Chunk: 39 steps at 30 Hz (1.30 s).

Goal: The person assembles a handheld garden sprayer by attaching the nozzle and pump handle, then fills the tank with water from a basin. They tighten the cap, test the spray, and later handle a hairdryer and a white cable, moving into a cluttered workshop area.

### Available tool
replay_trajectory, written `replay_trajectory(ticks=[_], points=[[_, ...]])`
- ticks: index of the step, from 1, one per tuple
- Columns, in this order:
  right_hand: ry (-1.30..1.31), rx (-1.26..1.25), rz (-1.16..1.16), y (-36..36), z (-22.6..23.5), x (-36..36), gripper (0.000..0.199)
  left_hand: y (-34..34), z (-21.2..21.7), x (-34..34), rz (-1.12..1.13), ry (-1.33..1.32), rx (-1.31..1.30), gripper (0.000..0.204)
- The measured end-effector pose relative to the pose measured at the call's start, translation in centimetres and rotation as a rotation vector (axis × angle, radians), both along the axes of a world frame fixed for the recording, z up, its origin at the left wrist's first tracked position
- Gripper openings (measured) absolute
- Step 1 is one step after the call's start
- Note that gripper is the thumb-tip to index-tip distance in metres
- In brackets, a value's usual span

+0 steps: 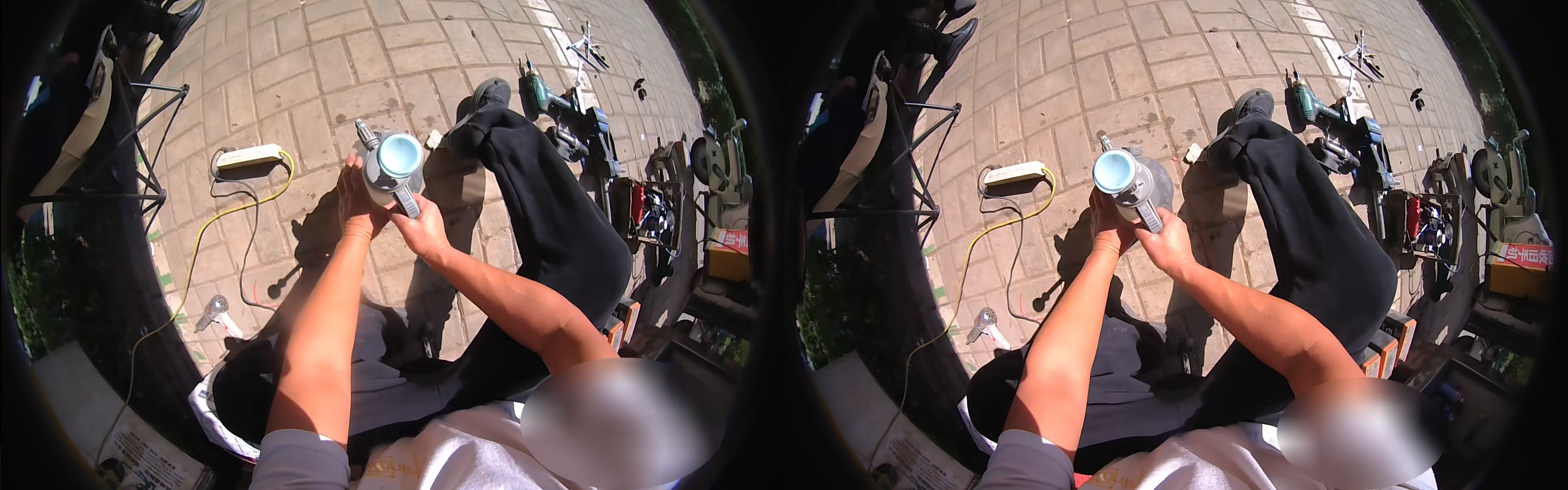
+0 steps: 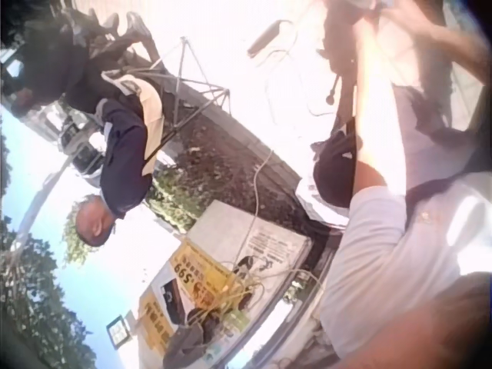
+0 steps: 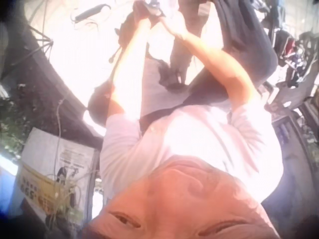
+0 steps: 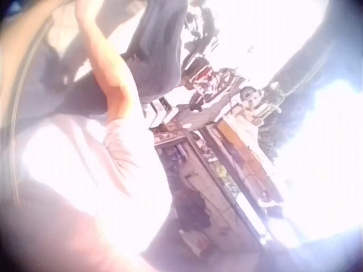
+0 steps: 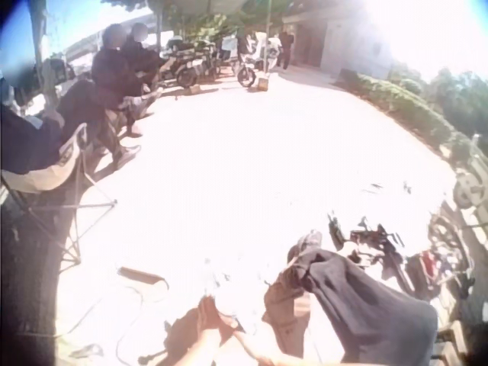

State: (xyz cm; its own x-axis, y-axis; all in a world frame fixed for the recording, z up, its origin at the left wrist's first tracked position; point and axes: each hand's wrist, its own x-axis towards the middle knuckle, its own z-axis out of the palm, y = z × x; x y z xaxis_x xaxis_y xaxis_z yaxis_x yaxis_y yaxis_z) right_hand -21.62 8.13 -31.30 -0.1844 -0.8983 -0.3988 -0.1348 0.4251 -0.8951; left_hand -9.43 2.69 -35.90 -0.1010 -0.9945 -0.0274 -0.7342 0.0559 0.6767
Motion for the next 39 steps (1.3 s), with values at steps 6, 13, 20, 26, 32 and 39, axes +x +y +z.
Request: replay_trajectory(ticks=[6, 13, 20, 26, 32, 39], points=[[0.057, -0.085, -0.173, 0.6, -1.1, 3.5, 0.011, 0.4, 0.1, 1.0, -0.061, 0.004, -0.032, 0.102], [0.093, 0.027, 0.153, -1.6, 2.3, -3.6, 0.029, -1.2, 5.8, 0.5, -0.165, -0.165, 0.232, 0.102], [0.018, 0.023, 0.229, -2.3, 2.0, -6.5, 0.016, -0.9, 0.0, -3.1, -0.086, -0.024, -0.113, 0.109], [-0.021, 0.019, 0.136, -1.6, 2.5, -5.3, 0.013, -0.4, -0.2, -3.2, -0.027, 0.021, -0.096, 0.104], [-0.01, -0.004, 0.043, -0.7, 1.3, -4.4, 0.014, 0.0, 0.3, -3.4, -0.015, 0.015, -0.095, 0.102], [-0.003, -0.063, 0.042, -0.7, 1.4, -3.8, 0.016, -0.2, 1.6, -3.0, 0.023, -0.03, 0.017, 0.102]])
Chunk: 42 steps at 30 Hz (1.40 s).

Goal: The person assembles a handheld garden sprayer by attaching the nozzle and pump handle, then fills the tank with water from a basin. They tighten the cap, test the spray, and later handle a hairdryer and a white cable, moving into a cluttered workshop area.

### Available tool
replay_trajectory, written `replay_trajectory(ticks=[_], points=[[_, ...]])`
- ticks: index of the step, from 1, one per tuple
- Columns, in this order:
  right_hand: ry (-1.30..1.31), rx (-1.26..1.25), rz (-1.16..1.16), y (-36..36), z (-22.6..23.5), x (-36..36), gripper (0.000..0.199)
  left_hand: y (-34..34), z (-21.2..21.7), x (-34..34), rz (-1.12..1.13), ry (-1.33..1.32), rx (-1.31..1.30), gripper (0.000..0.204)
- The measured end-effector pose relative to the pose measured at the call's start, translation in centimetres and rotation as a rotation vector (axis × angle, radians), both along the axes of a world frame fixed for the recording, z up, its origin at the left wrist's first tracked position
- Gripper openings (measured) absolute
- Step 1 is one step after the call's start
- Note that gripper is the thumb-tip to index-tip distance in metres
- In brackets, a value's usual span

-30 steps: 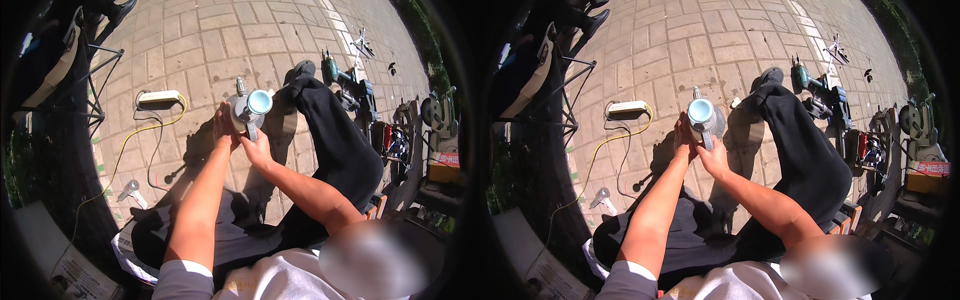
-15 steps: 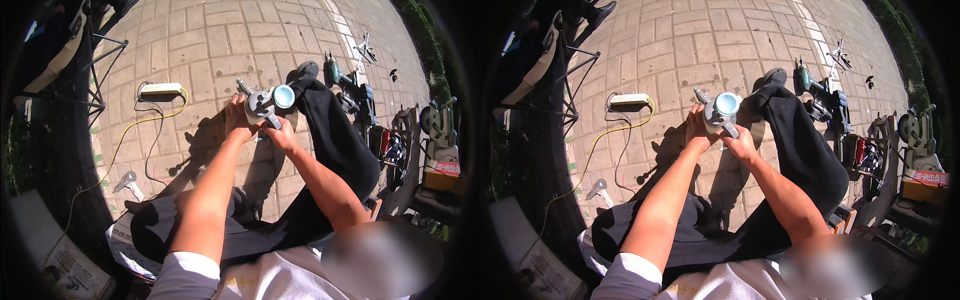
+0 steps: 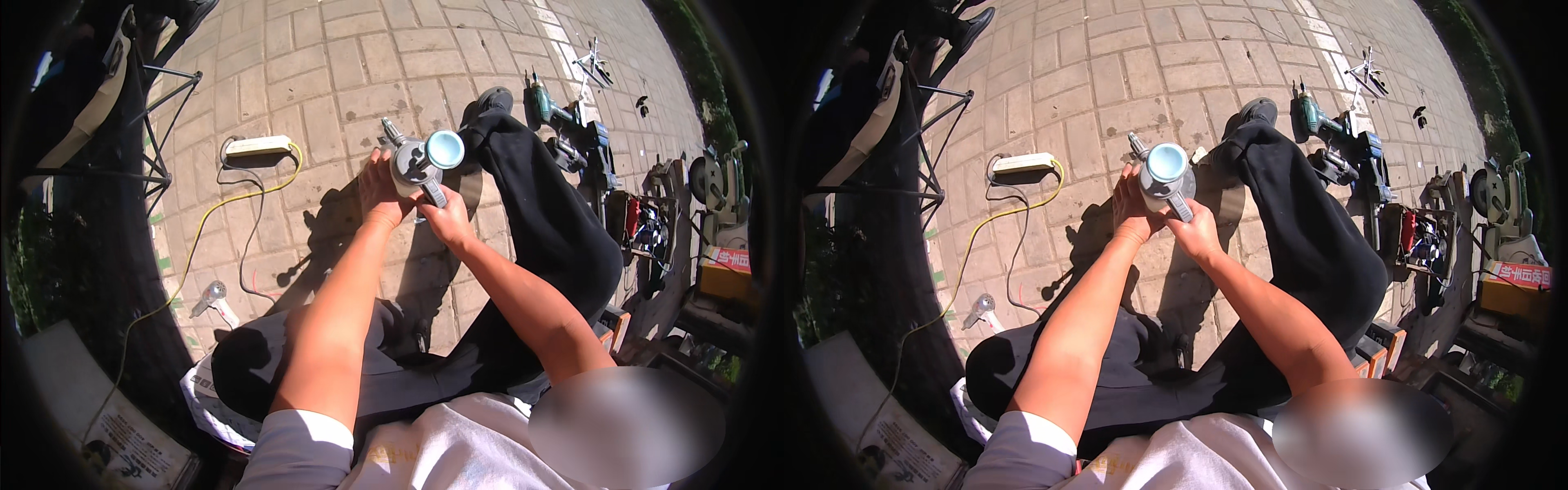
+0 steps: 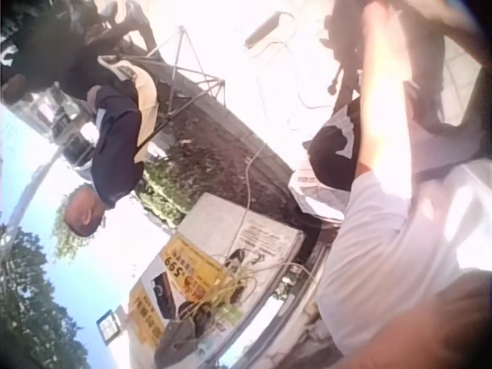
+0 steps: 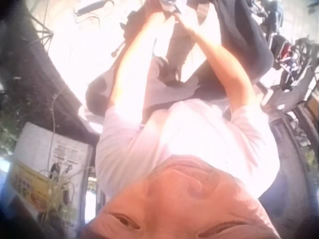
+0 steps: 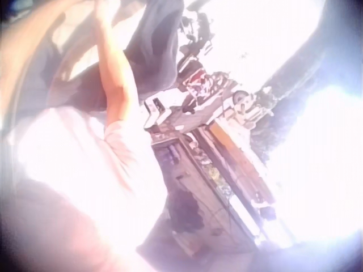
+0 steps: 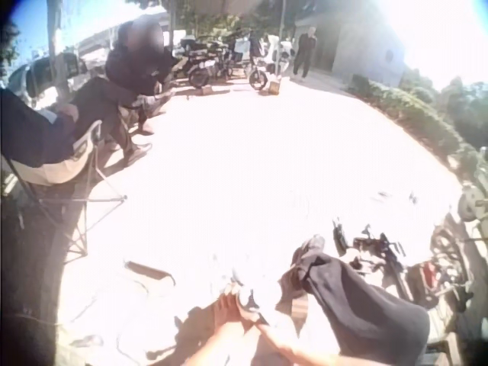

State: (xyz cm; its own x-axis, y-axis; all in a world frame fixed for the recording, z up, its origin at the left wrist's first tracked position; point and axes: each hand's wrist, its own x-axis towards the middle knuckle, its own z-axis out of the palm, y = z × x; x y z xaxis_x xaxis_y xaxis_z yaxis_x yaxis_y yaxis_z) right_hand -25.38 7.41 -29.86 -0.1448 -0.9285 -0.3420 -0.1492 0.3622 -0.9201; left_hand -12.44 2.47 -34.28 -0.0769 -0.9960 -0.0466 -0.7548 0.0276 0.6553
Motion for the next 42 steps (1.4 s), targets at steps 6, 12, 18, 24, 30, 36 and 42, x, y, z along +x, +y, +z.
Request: replay_trajectory(ticks=[6, 12, 18, 24, 30, 36, 42], points=[[0.426, -0.14, 0.32, -1.4, 2.6, -4.4, 0.094, -2.8, 5.9, 3.5, -0.376, -0.198, 0.345, 0.079], [0.823, -0.562, 0.48, -4.7, 18.6, 0.5, 0.067, -1.3, 20.9, 9.9, -0.385, -0.241, 0.236, 0.064], [0.92, -0.693, 0.551, -7.4, 17.6, -0.8, 0.017, 5.0, 27.9, 12.9, -0.169, 0.306, -0.001, 0.057], [0.923, -0.759, 0.406, -7.4, 17.7, 0.1, 0.014, 7.4, 24.8, 16.1, 0.004, 0.247, -0.072, 0.049], [1.031, -0.775, 0.283, -7.3, 15.8, 1.3, 0.019, 7.8, 27.1, 14.7, -0.028, 0.326, -0.168, 0.049], [1.026, -0.734, 0.312, -7.0, 12.6, 0.9, 0.017, 7.8, 28.6, 13.1, -0.047, 0.411, -0.136, 0.051], [0.984, -0.825, 0.351, -7.2, 10.2, 0.8, 0.019, 9.4, 31.3, 12.0, -0.058, 0.41, -0.207, 0.05]])
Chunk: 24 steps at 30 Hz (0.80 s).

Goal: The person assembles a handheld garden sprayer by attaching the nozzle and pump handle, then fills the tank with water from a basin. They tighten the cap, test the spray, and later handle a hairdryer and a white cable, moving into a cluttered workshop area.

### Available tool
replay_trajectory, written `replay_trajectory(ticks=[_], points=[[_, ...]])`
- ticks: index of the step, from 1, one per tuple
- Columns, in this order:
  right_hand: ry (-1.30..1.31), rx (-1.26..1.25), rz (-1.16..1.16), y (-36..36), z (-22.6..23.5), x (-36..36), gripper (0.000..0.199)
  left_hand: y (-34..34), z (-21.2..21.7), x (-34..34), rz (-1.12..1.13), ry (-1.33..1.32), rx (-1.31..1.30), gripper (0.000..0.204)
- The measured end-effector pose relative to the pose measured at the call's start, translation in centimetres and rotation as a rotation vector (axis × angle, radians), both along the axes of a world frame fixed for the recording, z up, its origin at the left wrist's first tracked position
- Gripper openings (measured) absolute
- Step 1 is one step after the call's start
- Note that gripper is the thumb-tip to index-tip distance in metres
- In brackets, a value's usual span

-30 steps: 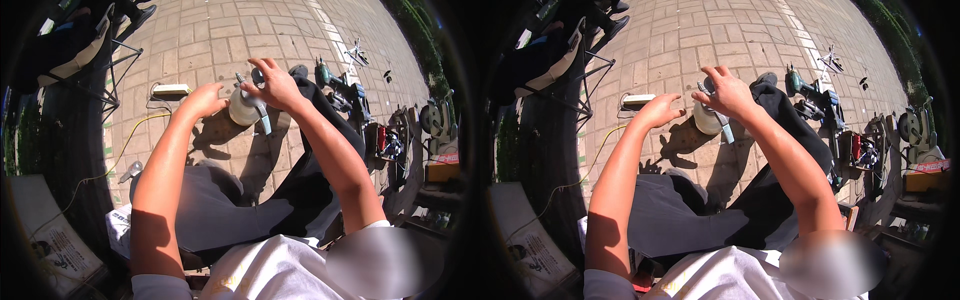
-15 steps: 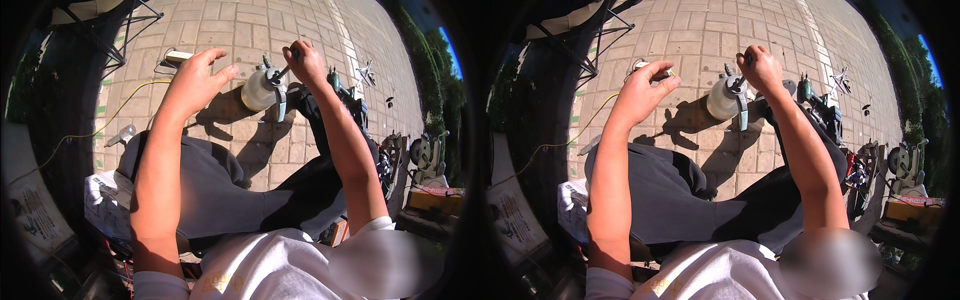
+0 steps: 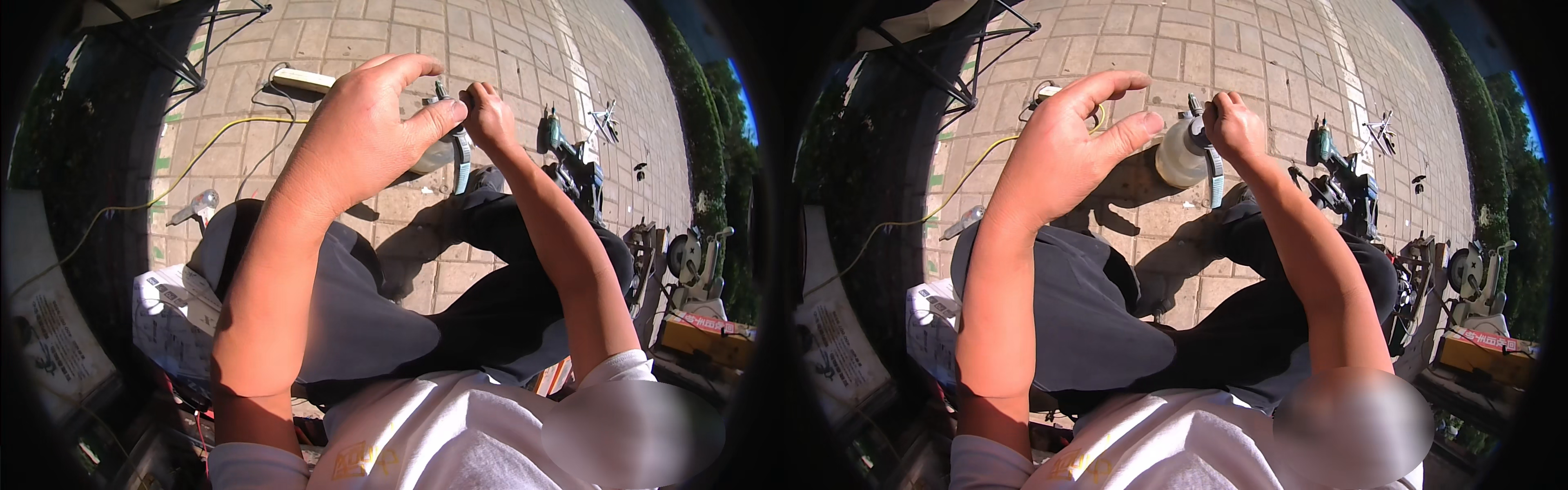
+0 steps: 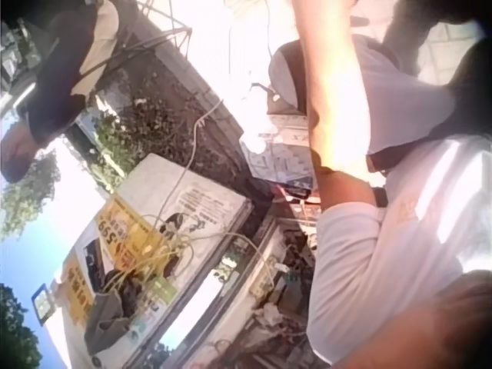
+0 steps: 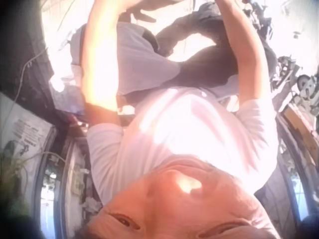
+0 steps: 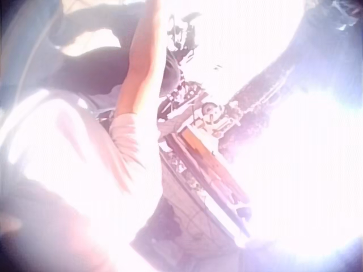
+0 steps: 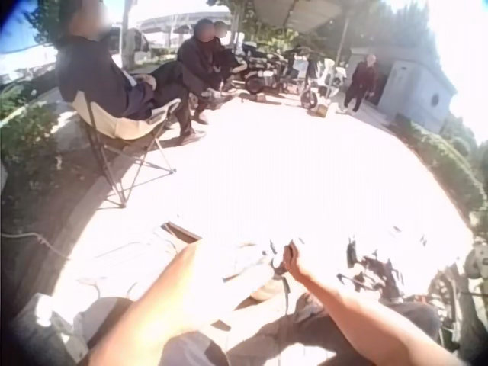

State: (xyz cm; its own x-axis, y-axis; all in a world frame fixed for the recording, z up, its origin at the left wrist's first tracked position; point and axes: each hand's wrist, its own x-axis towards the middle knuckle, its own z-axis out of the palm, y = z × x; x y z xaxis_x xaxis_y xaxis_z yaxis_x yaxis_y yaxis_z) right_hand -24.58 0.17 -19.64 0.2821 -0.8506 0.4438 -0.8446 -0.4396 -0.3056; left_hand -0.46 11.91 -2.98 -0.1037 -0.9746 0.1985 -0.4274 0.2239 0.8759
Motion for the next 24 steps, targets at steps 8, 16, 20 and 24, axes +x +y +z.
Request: replay_trajectory(ticks=[8, 16, 20, 24], points=[[0.032, 0.046, -0.032, -0.4, -4.1, -0.4, 0.017, -0.1, 0.3, -1.2, 0.019, 0.057, 0.01, 0.043], [-0.109, 0.096, 0.088, -0.9, -1.9, -0.7, 0.016, -3.4, -6.1, 1.3, 0.151, -0.124, 0.049, 0.044], [-0.107, 0.104, 0.052, -0.7, 0.4, -0.7, 0.016, -3.9, -6.3, 1.6, 0.153, -0.098, 0.031, 0.043], [-0.138, 0.08, 0.07, -0.6, 2.1, -1.2, 0.018, -4.4, -6.2, 1.7, 0.165, -0.118, -0.012, 0.047]])
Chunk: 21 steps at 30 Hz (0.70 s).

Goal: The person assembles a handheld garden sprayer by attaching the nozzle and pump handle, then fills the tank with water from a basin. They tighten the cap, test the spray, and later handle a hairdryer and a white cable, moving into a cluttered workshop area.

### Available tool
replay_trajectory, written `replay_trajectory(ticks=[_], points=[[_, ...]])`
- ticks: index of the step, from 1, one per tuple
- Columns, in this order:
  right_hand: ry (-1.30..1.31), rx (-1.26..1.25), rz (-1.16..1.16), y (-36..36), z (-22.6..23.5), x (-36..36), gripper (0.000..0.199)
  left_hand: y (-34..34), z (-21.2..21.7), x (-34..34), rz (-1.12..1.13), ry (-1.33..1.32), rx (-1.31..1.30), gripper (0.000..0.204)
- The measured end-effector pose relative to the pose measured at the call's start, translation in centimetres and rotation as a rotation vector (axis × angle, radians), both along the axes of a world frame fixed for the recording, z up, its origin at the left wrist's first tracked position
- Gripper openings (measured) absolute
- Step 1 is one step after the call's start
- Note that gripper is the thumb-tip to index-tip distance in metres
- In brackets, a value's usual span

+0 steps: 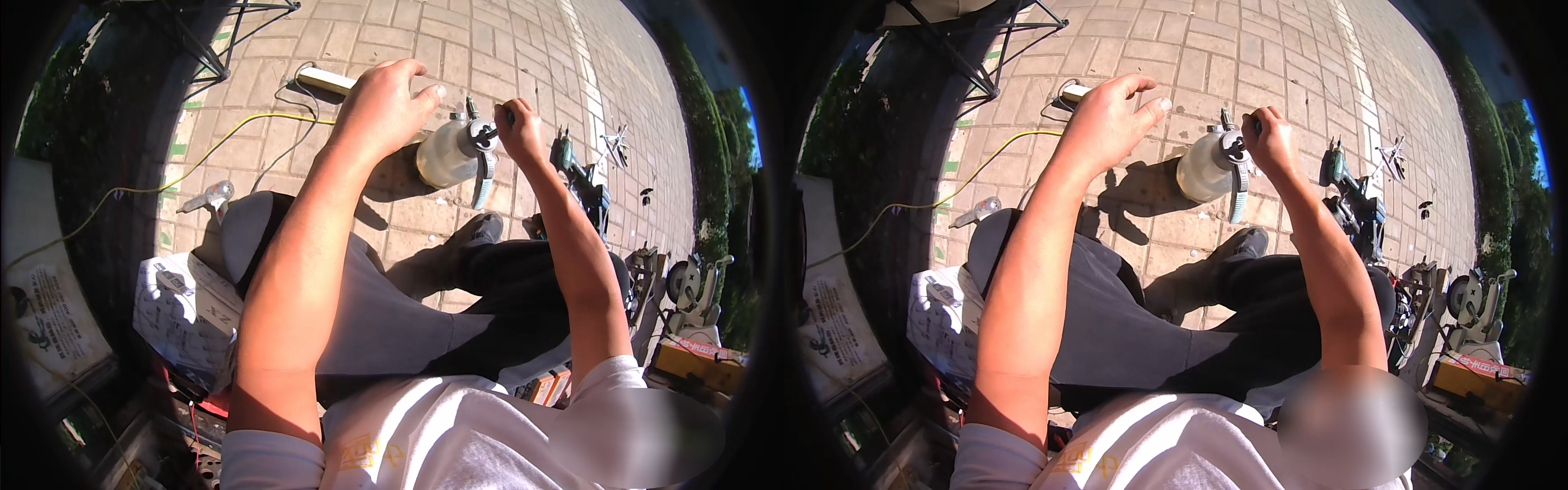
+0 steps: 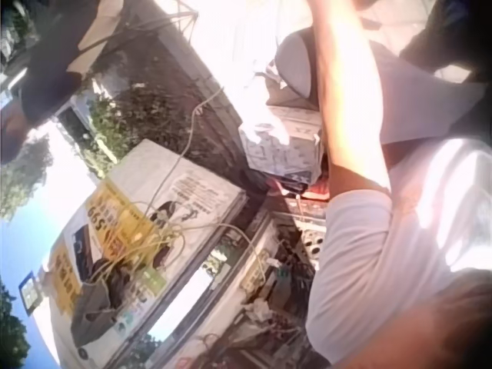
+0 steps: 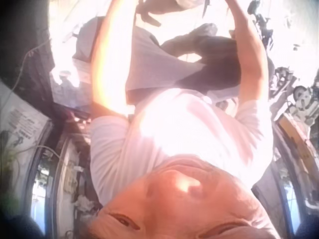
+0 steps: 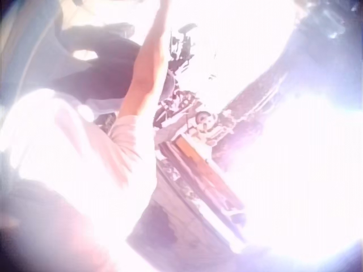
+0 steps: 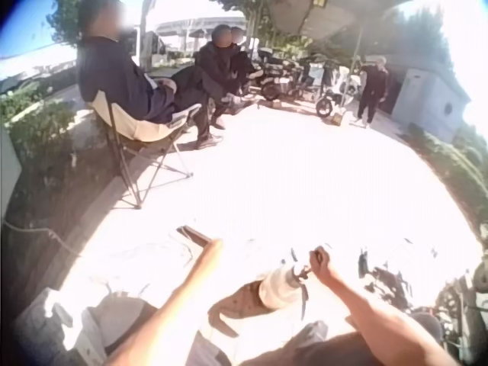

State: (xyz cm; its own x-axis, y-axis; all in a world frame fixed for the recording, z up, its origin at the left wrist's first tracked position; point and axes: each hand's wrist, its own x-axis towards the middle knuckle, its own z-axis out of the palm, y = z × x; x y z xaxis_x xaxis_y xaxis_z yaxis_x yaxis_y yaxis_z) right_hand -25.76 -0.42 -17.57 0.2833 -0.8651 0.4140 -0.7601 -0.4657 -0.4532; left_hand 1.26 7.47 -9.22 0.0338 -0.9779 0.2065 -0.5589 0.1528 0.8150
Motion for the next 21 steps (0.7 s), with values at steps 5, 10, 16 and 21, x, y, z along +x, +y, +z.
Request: replay_trajectory(ticks=[5, 10, 16, 21], points=[[0.08, 0.01, -0.027, 1.4, 2.3, -0.2, 0.016, -0.6, -1.7, -0.9, -0.014, -0.015, 0.198, 0.042], [0.07, 0.033, 0.034, 1.0, 3.3, 0.1, 0.017, -0.7, -12.4, -8.5, 0.001, 0.164, 0.817, 0.047], [0.411, 0.298, -0.001, 1.1, 6.8, 0.7, 0.03, 1.7, -19.3, -20.3, 0.474, 0.879, 0.745, 0.09], [0.519, 0.791, -0.173, -2.4, 7.2, 2.3, 0.042, 2.2, -18.3, -22.4, 0.415, 1.167, 0.685, 0.073]])
